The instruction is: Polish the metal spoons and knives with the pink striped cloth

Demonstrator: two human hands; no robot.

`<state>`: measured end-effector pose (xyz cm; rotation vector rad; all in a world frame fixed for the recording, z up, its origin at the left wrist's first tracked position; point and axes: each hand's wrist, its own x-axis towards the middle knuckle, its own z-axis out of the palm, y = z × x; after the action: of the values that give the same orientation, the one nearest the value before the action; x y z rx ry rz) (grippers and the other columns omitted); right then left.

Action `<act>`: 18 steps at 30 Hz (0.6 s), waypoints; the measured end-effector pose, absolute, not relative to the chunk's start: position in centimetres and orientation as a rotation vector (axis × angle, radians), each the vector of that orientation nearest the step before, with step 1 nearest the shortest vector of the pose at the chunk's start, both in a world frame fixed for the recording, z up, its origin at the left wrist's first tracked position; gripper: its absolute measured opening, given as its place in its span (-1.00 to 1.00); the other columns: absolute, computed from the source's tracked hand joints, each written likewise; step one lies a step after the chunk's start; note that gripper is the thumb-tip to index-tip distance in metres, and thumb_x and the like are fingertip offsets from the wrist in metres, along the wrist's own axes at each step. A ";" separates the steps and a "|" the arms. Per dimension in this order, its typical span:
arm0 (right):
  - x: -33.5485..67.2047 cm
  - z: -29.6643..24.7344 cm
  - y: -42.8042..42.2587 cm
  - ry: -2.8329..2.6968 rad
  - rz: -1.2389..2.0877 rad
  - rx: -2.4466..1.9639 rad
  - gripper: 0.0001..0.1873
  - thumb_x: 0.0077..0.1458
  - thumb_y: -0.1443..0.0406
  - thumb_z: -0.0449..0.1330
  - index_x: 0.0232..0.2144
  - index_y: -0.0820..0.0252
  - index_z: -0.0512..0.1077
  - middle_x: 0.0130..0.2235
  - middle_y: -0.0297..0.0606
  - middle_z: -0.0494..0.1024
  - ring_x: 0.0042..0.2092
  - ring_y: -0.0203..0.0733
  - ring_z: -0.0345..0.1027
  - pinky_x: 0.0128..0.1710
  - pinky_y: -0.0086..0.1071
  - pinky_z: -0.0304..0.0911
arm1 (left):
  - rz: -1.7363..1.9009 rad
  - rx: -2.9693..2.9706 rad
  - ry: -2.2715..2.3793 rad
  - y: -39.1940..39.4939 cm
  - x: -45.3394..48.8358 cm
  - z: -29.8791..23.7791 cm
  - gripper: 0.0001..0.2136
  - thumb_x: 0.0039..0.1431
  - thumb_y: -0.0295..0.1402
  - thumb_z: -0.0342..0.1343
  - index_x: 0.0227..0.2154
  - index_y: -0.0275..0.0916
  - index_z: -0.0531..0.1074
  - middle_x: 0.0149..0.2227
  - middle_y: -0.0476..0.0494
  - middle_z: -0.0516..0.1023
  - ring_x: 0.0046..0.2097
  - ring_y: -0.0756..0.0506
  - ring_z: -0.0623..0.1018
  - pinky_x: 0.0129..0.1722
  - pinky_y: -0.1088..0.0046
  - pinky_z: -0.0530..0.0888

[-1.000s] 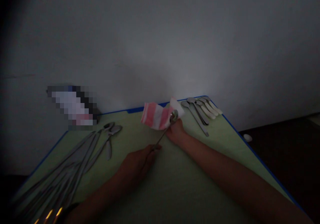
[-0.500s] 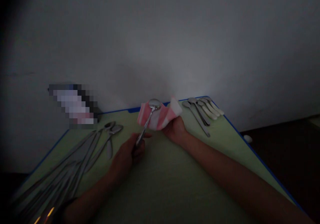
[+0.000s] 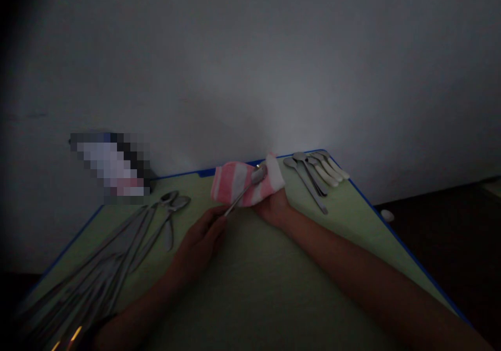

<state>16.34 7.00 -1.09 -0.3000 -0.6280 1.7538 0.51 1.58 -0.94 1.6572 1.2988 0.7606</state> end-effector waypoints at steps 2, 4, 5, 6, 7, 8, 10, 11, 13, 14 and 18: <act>16.4 -1.1 7.0 -0.625 1.706 -0.344 -0.48 0.06 -0.06 -0.19 -0.34 0.09 0.42 -0.32 -0.26 0.52 -0.19 -0.20 0.38 -0.28 -0.32 0.28 | 0.721 1.684 1.292 1.5 0.5 -0.7 -0.70 0.17 -0.21 -0.10 -0.13 -0.26 0.34 -0.45 -0.01 0.41 -0.49 0.01 0.35 -0.52 0.54 0.29; 16.4 -1.0 6.9 -0.621 1.681 -0.383 -0.51 0.03 -0.07 -0.13 -0.33 0.08 0.42 -0.28 -0.25 0.52 -0.20 -0.17 0.38 -0.31 -0.31 0.29 | 0.671 1.705 1.299 1.4 0.5 -0.5 -0.69 0.18 -0.19 -0.11 -0.16 -0.27 0.36 -0.53 0.04 0.37 -0.53 0.02 0.34 -0.56 0.56 0.26; 16.4 -0.9 6.9 -0.621 1.682 -0.384 -0.51 0.03 -0.07 -0.11 -0.32 0.09 0.42 -0.28 -0.24 0.51 -0.20 -0.16 0.37 -0.32 -0.30 0.30 | 0.652 1.721 1.314 1.3 0.6 -0.4 -0.68 0.19 -0.18 -0.12 -0.17 -0.28 0.36 -0.58 0.06 0.33 -0.56 0.02 0.32 -0.59 0.56 0.23; 16.4 -0.8 6.9 -0.618 1.684 -0.376 -0.53 0.03 -0.06 -0.09 -0.31 0.12 0.42 -0.28 -0.24 0.51 -0.21 -0.15 0.37 -0.31 -0.30 0.30 | 0.642 1.736 1.333 1.2 0.6 -0.3 -0.67 0.19 -0.17 -0.14 -0.17 -0.28 0.37 -0.62 0.08 0.30 -0.59 0.02 0.31 -0.61 0.56 0.21; 16.4 -0.7 6.9 -0.610 1.678 -0.364 -0.56 0.03 -0.03 -0.06 -0.31 0.13 0.41 -0.30 -0.25 0.51 -0.22 -0.17 0.37 -0.30 -0.31 0.30 | 0.638 1.754 1.350 1.1 0.7 -0.3 -0.66 0.20 -0.17 -0.15 -0.17 -0.28 0.37 -0.64 0.09 0.29 -0.60 0.02 0.30 -0.62 0.56 0.20; 16.4 -0.7 6.9 -0.590 1.666 -0.360 -0.61 0.04 0.01 -0.02 -0.32 0.14 0.41 -0.33 -0.28 0.51 -0.25 -0.20 0.37 -0.29 -0.33 0.30 | 0.637 1.780 1.362 1.1 0.7 -0.2 -0.66 0.20 -0.17 -0.16 -0.18 -0.28 0.38 -0.63 0.07 0.31 -0.59 0.02 0.32 -0.62 0.56 0.21; 16.4 -1.0 7.1 -0.525 1.657 -0.396 -0.74 0.04 0.12 0.05 -0.35 0.14 0.41 -0.40 -0.36 0.50 -0.31 -0.27 0.35 -0.26 -0.40 0.29 | 0.626 1.861 1.360 0.8 0.9 -0.3 -0.69 0.20 -0.20 -0.15 -0.22 -0.27 0.40 -0.55 0.00 0.41 -0.52 -0.01 0.40 -0.57 0.55 0.25; 16.4 -1.3 7.2 -0.491 1.664 -0.430 -0.80 0.04 0.17 0.07 -0.37 0.14 0.40 -0.42 -0.39 0.49 -0.35 -0.31 0.34 -0.27 -0.43 0.28 | 0.608 1.911 1.347 0.7 0.9 -0.4 -0.71 0.20 -0.22 -0.14 -0.23 -0.26 0.41 -0.50 -0.04 0.46 -0.48 -0.03 0.44 -0.54 0.54 0.27; 16.4 -2.0 7.3 -0.453 1.700 -0.489 -0.88 0.02 0.25 0.09 -0.41 0.16 0.39 -0.46 -0.41 0.48 -0.40 -0.34 0.32 -0.31 -0.47 0.26 | 0.545 2.007 1.314 0.4 1.0 -0.7 -0.73 0.19 -0.23 -0.11 -0.24 -0.24 0.42 -0.45 -0.07 0.50 -0.43 -0.05 0.47 -0.50 0.53 0.30; 16.4 -2.4 7.4 -0.452 1.711 -0.513 -0.90 0.01 0.29 0.10 -0.43 0.17 0.39 -0.46 -0.41 0.47 -0.43 -0.35 0.30 -0.35 -0.49 0.25 | 0.511 2.040 1.297 0.3 1.0 -0.8 -0.74 0.19 -0.23 -0.10 -0.22 -0.23 0.42 -0.44 -0.07 0.51 -0.44 -0.05 0.48 -0.50 0.52 0.30; 16.4 -3.3 7.4 -0.470 1.661 -0.578 -0.93 -0.09 0.35 0.16 -0.44 0.16 0.35 -0.49 -0.47 0.44 -0.48 -0.38 0.25 -0.42 -0.51 0.20 | 0.463 2.094 1.238 0.1 0.9 -1.2 -0.74 0.21 -0.22 -0.12 -0.18 -0.20 0.38 -0.44 -0.04 0.52 -0.45 -0.03 0.48 -0.46 0.52 0.31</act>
<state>16.40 7.43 -3.29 -0.5783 -0.4705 1.6608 0.89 0.07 -1.16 2.0935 1.2383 0.4635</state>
